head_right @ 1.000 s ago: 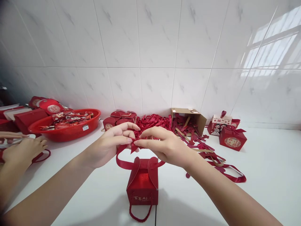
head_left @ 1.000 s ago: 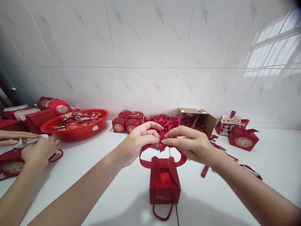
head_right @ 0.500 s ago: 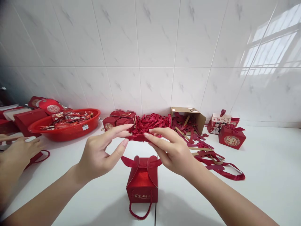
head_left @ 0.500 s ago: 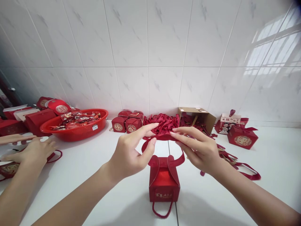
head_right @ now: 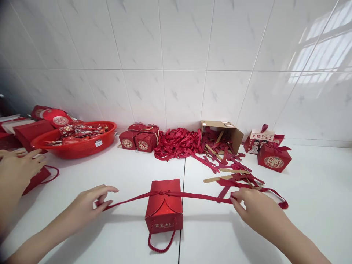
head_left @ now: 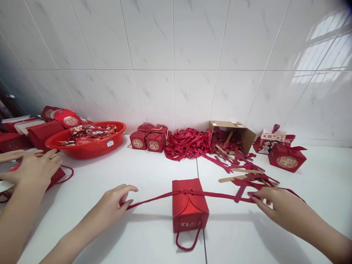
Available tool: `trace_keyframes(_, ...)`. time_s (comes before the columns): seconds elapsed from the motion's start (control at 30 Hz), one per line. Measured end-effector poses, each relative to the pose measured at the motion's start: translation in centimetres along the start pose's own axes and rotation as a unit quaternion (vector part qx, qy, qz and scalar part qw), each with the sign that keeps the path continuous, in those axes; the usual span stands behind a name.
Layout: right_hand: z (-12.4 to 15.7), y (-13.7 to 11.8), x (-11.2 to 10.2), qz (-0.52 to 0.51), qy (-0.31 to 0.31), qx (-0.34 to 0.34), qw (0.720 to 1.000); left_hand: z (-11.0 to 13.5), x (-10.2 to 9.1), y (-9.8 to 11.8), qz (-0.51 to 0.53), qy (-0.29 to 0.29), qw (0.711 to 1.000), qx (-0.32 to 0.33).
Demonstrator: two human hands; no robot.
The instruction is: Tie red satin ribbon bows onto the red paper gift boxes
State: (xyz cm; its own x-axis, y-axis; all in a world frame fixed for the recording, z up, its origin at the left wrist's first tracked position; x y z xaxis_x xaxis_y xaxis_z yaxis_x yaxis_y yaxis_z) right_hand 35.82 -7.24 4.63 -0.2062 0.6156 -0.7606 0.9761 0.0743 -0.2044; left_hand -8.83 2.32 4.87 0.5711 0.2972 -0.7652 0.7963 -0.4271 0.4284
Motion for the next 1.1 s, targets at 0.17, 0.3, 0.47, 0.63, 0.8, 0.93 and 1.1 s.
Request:
trace_keyframes(0.17, -1.8, -4.3, 2.0, -0.122, -0.088, 0.004, 0.989, -0.9, 2.3, 5.4, 0.111, 0.018, 0.993, -0.036)
trace_keyframes(0.3, -2.6, -9.3, 3.6, -0.304, -0.134, 0.003, 0.943, -1.6, 4.7, 9.9, 0.242, -0.056, 0.966, -0.068)
trace_keyframes(0.47, -2.2, -12.2, 5.7, -0.446, -0.169, 0.066, 0.876, -1.7, 6.6, 11.1, 0.279, -0.063, 0.955, -0.073)
trace_keyframes(0.63, -2.6, -12.4, 6.5, -0.479, -0.188, 0.147, 0.845, -1.4, 8.2, 10.4, 0.320, -0.129, 0.932, -0.110)
trace_keyframes(0.8, -3.4, -11.5, 6.1, -0.442, -0.213, 0.133, 0.861, -1.7, 7.8, 9.4, 0.258, -0.110, 0.953, -0.116)
trace_keyframes(0.93, -3.4, -11.2, 5.4, -0.375, -0.231, 0.089, 0.894, -1.8, 7.6, 9.5, 0.256, -0.115, 0.955, -0.100)
trace_keyframes(1.1, -2.6, -10.8, 5.5, -0.360, -0.315, 0.103, 0.872, -2.0, 6.9, 10.4, 0.249, -0.104, 0.960, -0.073)
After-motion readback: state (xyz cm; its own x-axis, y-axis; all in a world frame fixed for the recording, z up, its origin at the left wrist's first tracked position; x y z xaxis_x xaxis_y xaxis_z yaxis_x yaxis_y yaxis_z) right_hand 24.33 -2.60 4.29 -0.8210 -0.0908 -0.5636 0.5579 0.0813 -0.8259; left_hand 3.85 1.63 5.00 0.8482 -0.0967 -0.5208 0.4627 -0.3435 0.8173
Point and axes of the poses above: each hand's wrist, its own z-axis away from the middle knuckle, its own x-axis out of the palm, y = z × x, the point moved 5 cm from there along -z, towards the middle knuckle, and after that the axes turned 15 degrees about y, right-handed, at the moved point
